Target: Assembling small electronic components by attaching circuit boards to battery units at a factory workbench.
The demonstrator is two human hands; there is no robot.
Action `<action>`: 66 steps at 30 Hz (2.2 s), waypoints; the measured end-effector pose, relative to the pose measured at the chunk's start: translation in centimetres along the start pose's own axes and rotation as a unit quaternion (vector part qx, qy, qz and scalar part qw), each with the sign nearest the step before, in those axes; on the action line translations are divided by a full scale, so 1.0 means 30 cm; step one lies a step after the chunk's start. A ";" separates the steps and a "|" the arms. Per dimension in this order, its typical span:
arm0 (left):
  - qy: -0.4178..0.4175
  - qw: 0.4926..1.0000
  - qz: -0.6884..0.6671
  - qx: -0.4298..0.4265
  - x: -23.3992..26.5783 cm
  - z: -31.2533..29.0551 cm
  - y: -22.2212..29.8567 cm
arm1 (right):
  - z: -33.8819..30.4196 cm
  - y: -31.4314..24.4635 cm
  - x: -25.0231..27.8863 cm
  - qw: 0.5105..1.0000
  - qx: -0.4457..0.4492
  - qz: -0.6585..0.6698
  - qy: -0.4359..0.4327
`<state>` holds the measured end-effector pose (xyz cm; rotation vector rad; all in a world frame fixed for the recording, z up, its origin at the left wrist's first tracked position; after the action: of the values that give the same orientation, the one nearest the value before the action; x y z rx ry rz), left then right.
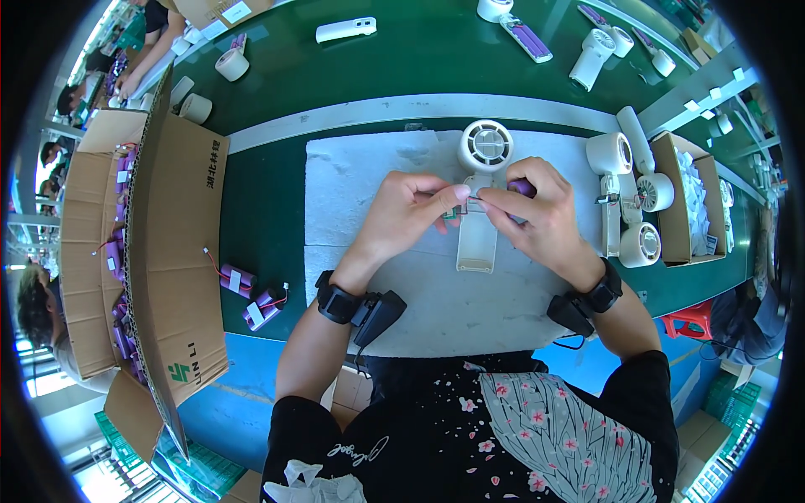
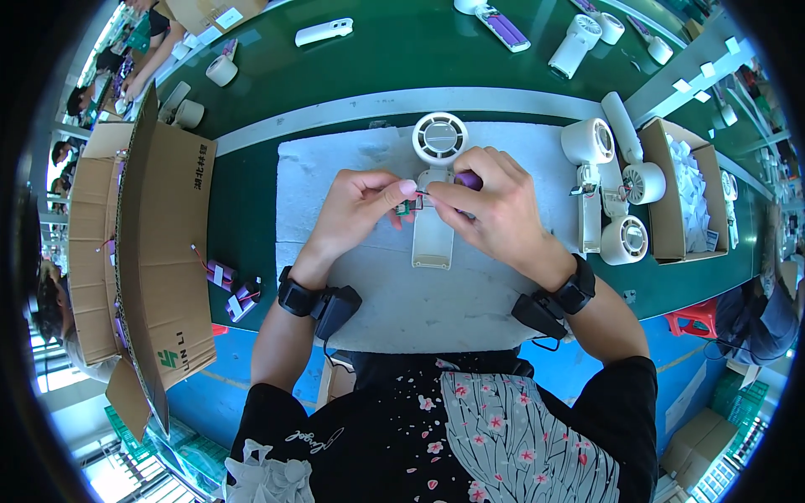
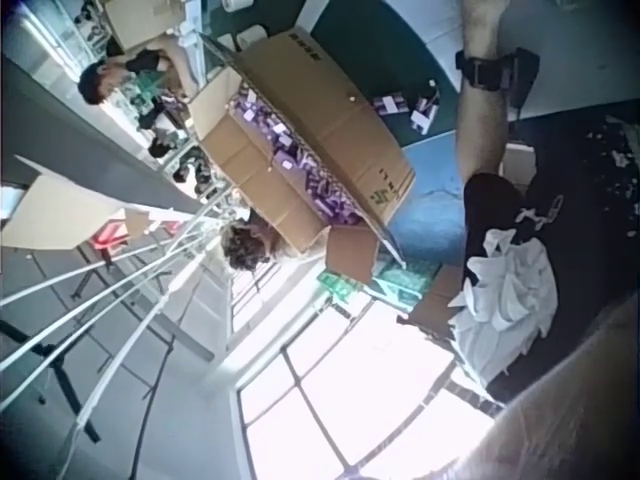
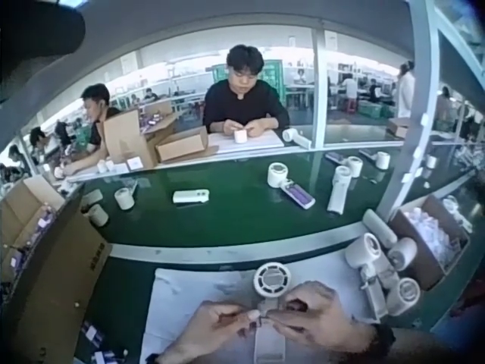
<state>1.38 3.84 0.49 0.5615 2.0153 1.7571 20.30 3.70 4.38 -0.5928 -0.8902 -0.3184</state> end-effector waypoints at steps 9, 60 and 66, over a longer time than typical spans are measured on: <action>-0.034 0.999 -0.011 -0.021 0.002 -0.004 0.001 | -0.018 0.016 -0.035 0.988 -0.083 0.099 -0.081; -0.013 0.998 -0.012 -0.067 0.014 -0.009 0.009 | -0.017 0.014 -0.054 0.974 -0.103 0.156 -0.126; -0.018 0.997 0.003 -0.072 0.008 -0.008 0.011 | -0.017 0.012 -0.055 0.980 -0.088 0.141 -0.112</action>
<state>1.04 3.81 0.83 0.5496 1.8452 1.8645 19.83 3.71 2.68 -0.9221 -0.9850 -0.0732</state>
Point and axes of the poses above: each hand's wrist, its own z-axis towards the middle knuckle, its own x-axis out of the back of the hand, y = z × x, the point moved 3 cm from there along z, towards the middle knuckle, and after that the axes turned 12 degrees about -y, right-handed, at the moved point
